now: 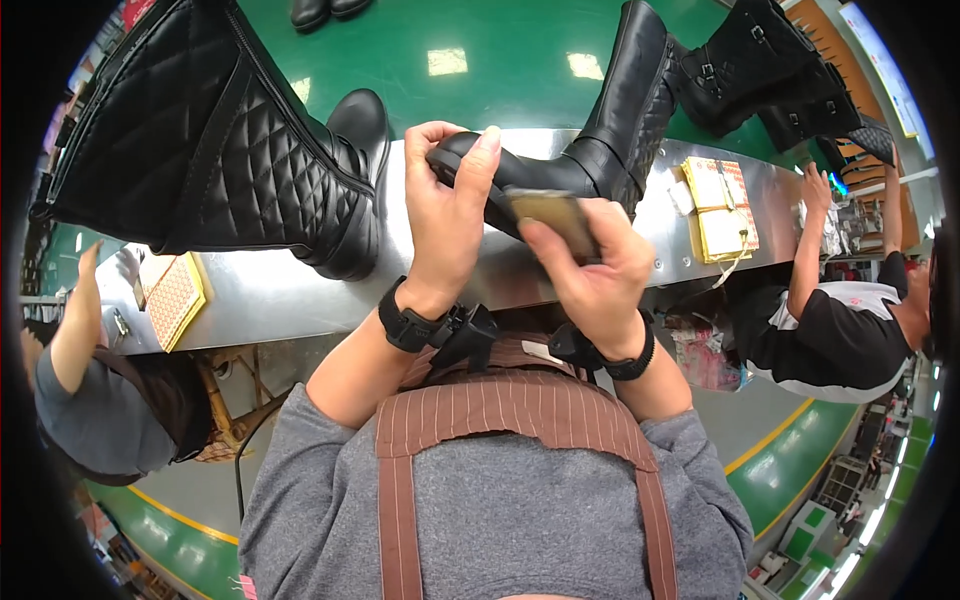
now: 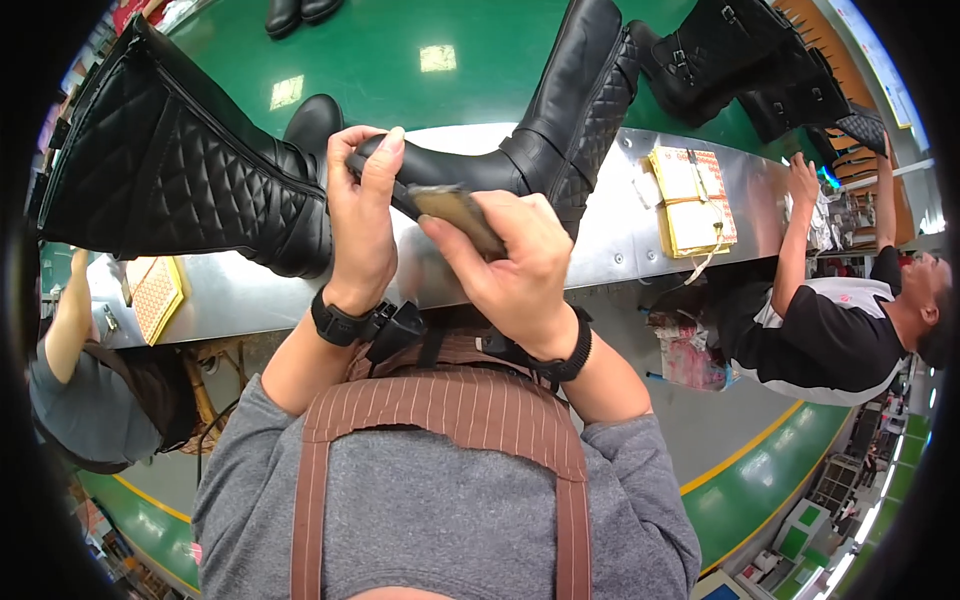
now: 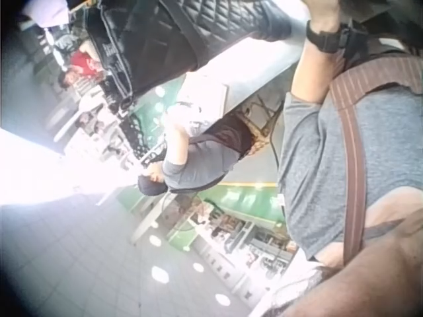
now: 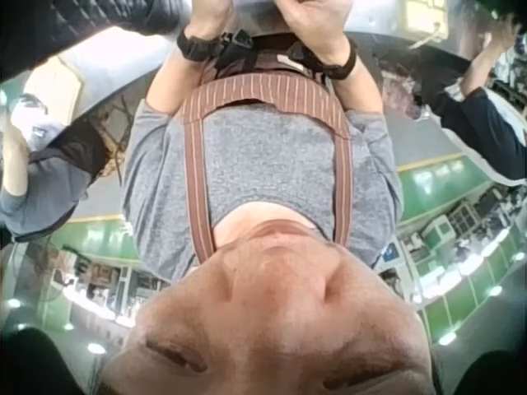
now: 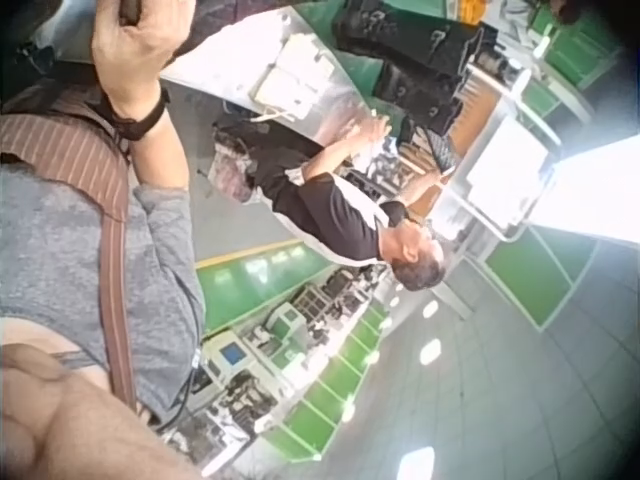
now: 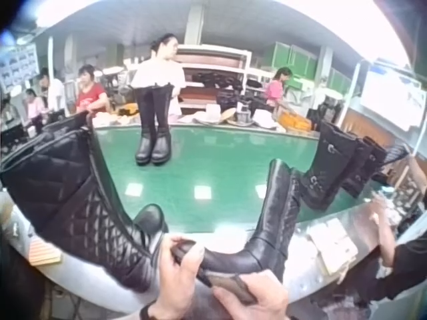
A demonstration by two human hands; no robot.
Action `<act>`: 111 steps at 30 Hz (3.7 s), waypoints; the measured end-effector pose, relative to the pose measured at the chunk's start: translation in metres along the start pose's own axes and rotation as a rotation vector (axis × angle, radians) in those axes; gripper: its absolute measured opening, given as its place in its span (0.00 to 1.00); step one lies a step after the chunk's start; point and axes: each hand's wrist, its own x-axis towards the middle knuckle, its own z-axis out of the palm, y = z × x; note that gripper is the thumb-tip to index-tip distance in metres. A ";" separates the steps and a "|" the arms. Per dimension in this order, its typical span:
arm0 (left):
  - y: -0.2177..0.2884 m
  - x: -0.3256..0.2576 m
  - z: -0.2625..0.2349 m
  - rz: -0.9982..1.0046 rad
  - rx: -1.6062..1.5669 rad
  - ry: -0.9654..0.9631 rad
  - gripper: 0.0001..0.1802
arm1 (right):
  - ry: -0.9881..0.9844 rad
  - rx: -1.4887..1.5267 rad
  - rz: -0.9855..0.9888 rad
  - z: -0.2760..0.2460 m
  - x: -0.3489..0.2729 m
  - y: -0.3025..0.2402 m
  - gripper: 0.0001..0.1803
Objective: Inspecting and cleaning a pair of black boots on an assembly line.
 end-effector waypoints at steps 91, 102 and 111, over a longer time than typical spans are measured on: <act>-0.012 -0.001 -0.001 -0.011 -0.020 0.044 0.14 | -0.115 -0.046 -0.040 -0.040 0.003 0.010 0.12; -0.028 0.006 -0.034 -0.137 -0.090 0.084 0.11 | 0.115 -0.517 0.429 -0.120 0.017 0.120 0.26; -0.033 0.002 -0.058 -0.287 -0.325 0.005 0.15 | 0.067 -0.365 0.384 -0.116 0.007 0.180 0.29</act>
